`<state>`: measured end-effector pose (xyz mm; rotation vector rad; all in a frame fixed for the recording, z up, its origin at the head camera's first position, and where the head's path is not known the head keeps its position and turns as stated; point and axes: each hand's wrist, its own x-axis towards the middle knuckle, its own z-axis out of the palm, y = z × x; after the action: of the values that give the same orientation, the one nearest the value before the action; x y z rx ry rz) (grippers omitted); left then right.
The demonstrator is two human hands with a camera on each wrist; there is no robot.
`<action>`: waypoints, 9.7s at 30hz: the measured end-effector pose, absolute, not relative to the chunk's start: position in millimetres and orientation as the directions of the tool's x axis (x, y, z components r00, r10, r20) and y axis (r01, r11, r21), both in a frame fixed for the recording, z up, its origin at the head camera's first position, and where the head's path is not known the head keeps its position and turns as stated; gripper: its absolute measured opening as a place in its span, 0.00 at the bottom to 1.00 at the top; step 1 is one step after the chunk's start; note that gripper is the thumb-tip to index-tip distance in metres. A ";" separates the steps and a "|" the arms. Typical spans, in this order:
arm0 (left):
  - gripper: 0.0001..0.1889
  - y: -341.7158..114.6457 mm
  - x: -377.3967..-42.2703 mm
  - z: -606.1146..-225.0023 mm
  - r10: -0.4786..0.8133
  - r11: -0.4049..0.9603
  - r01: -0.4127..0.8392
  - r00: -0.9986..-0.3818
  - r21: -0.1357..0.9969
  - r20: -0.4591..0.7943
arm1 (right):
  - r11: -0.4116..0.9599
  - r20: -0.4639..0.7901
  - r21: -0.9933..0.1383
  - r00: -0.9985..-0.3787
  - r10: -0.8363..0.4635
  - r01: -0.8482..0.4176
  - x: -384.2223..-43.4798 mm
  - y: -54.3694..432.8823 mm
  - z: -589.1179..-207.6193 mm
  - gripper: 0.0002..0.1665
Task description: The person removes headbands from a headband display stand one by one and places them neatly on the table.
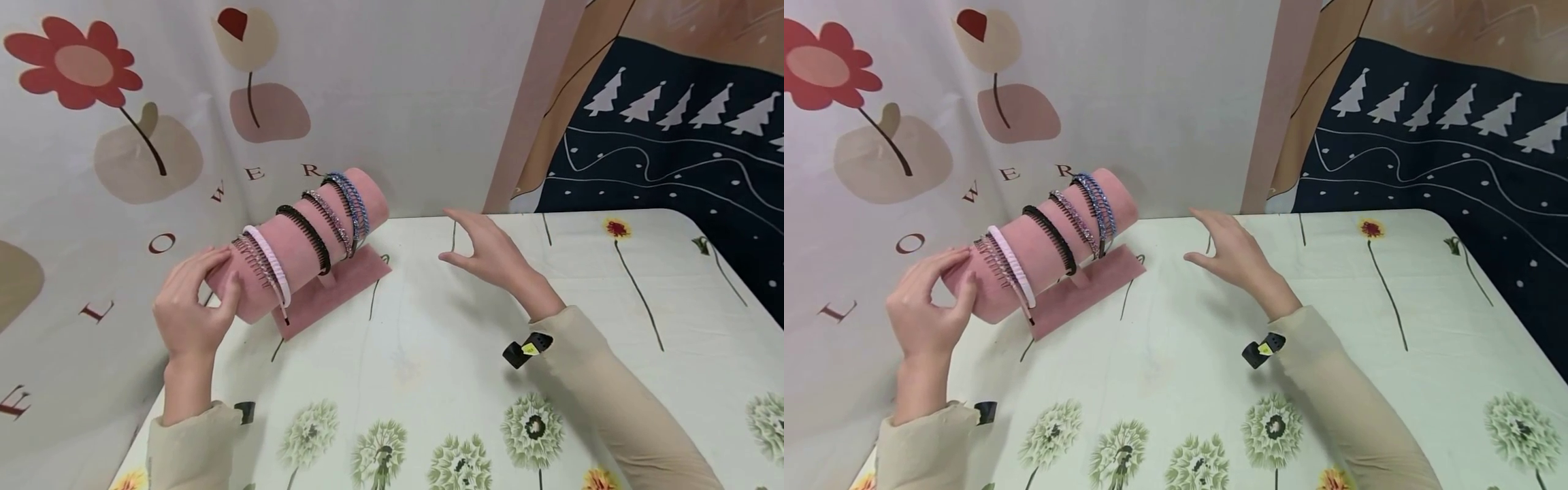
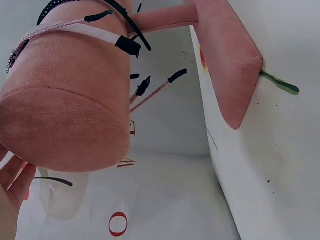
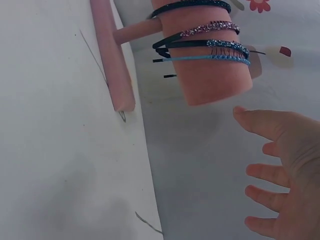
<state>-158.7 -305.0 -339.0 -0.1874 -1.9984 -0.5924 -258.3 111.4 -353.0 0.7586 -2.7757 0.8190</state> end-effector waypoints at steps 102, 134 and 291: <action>0.19 -292.0 -164.6 -348.3 -0.246 0.788 0.455 -0.384 0.414 0.890 | 0.320 0.441 -0.838 -0.894 -0.077 -0.441 -274.1 -33.7 -377.3 0.07; 0.19 -293.6 -165.8 -349.8 -0.251 0.785 0.453 -0.388 0.421 0.887 | 0.593 0.639 -0.524 -0.742 -0.201 -0.611 -282.5 -18.6 -357.7 0.08; 0.19 -284.8 -160.6 -350.9 -0.275 0.741 0.495 -0.393 0.453 0.878 | 0.304 -0.071 -0.946 -0.986 0.151 0.115 -326.1 93.1 -421.7 0.16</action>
<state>-160.6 -284.8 -350.9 -0.1725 -1.7934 -0.8350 -326.1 93.1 -421.7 -0.2562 -2.5114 1.8176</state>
